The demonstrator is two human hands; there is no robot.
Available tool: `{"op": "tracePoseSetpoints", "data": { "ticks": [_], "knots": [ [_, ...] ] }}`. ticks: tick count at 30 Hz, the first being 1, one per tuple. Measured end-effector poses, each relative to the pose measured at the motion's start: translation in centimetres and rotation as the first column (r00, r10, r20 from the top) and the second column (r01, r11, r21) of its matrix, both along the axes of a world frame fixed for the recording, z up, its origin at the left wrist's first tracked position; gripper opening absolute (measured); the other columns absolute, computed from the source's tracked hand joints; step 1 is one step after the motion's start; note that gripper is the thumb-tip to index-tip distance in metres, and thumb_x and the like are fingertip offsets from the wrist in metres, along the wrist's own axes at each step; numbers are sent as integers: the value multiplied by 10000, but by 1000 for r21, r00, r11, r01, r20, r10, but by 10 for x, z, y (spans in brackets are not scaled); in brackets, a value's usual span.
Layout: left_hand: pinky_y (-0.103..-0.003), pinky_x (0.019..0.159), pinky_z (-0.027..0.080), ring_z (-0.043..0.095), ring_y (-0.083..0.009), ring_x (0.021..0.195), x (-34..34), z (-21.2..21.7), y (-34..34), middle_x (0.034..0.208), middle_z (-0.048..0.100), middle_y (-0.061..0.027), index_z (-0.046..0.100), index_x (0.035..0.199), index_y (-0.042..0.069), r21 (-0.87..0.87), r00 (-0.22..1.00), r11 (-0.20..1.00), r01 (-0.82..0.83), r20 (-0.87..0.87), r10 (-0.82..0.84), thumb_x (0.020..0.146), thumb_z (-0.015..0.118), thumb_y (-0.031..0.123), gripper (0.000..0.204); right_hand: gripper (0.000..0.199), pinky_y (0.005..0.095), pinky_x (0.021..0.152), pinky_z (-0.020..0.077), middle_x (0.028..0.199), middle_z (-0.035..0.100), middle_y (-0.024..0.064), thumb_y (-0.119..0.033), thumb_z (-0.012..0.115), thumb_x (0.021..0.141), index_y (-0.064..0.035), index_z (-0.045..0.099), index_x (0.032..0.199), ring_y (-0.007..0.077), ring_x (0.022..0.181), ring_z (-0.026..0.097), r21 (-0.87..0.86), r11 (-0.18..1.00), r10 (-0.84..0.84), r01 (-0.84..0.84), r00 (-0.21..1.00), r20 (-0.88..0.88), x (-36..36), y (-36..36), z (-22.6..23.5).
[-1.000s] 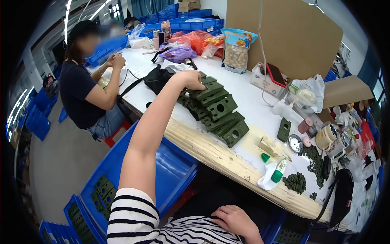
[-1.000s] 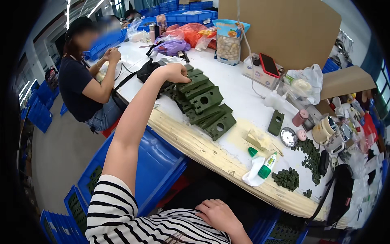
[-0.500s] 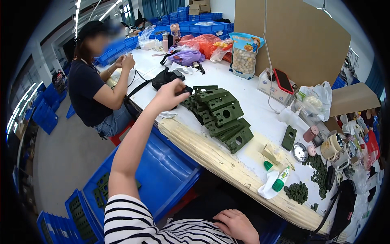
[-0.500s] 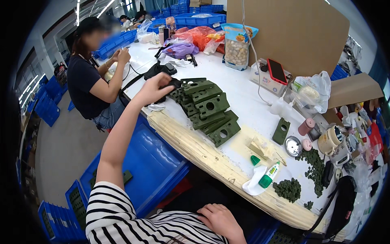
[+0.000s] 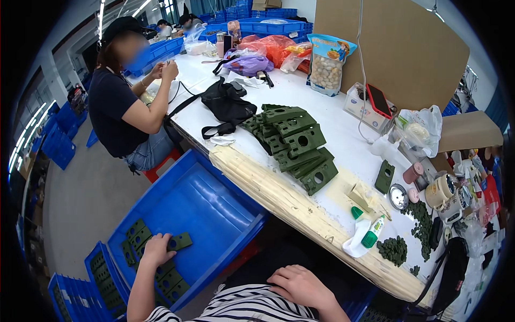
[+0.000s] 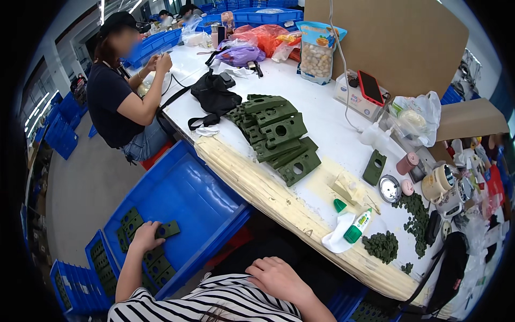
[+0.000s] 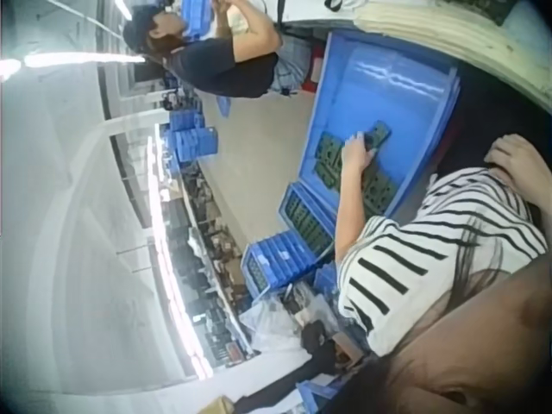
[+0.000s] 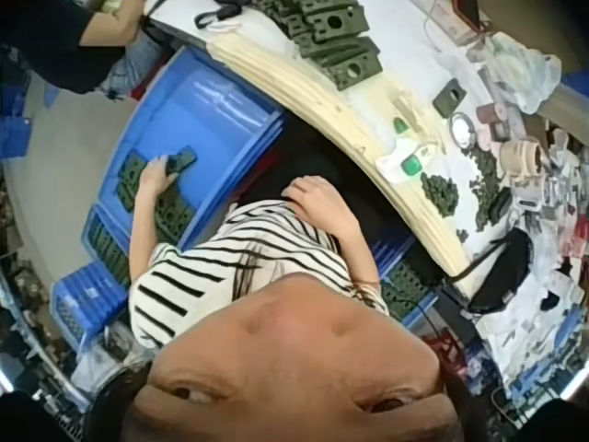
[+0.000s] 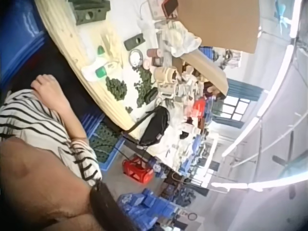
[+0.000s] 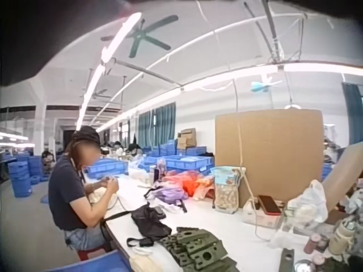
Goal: Assembling plastic toy tank parts by applying glue and sorting them into bins.
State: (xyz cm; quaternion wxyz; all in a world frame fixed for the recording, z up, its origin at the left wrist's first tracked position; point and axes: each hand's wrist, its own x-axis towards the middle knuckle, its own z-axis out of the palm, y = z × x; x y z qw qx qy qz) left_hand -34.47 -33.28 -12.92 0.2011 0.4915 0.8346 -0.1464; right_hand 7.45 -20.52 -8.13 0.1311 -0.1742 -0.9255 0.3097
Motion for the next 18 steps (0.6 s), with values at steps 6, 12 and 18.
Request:
{"op": "tracePoseSetpoints", "data": {
  "ticks": [6, 12, 18],
  "knots": [
    [-427, 894, 479, 577, -354, 1049, 13, 13, 47, 1092, 584, -168, 513, 1153, 52, -36, 993, 994, 99, 63, -97, 659, 816, 358, 655, 209, 344, 800, 478, 891, 619, 63, -266, 608, 886, -76, 650, 963, 241, 849, 613, -44, 990, -128, 132, 989, 70, 22, -12, -6],
    [-413, 908, 482, 572, -359, 1038, -31, 49, 55, 1120, 559, -194, 498, 1159, 12, 173, 991, 979, -111, -58, 122, 638, 818, 342, 695, 216, 346, 808, 480, 901, 623, 62, -267, 611, 884, -76, 655, 973, 242, 856, 616, -65, 986, -144, 151, 984, 109, 27, -15, -5],
    [-421, 954, 451, 478, -353, 1134, -103, 19, 3, 1173, 492, -179, 529, 1119, 32, 1, 901, 906, -424, 101, 422, 579, 842, 369, 709, 221, 348, 818, 478, 911, 622, 69, -272, 604, 890, -74, 649, 975, 246, 876, 615, -49, 993, -102, 105, 993, 61, 23, -9, -10]
  ]
}}
